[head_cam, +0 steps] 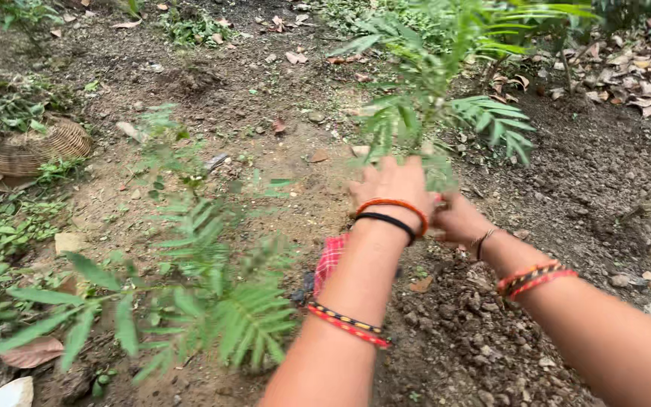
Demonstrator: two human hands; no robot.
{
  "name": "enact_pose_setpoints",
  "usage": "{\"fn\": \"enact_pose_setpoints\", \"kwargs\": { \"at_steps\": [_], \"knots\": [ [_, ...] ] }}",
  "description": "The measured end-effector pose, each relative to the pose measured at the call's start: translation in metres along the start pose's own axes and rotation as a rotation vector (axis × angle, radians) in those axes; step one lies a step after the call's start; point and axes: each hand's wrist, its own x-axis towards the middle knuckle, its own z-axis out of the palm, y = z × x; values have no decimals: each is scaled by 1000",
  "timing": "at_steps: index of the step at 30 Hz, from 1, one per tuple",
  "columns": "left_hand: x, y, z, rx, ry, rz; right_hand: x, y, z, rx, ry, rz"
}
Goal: The person weeds around a small plant by hand, pulling out small unwanted plants from the soil. They then use a spray bottle to water the plant and the surrounding soil.
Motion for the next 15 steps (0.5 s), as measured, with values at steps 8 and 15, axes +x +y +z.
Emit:
{"fn": "enact_pose_setpoints", "kwargs": {
  "at_steps": [8, 15],
  "knots": [
    [-7, -14, -12, -86, 136, 56, -19, -97, 19, 11, -38, 313],
    [-9, -24, -28, -205, 177, 79, 22, -87, 6, -322, -132, -265]
  ]
}}
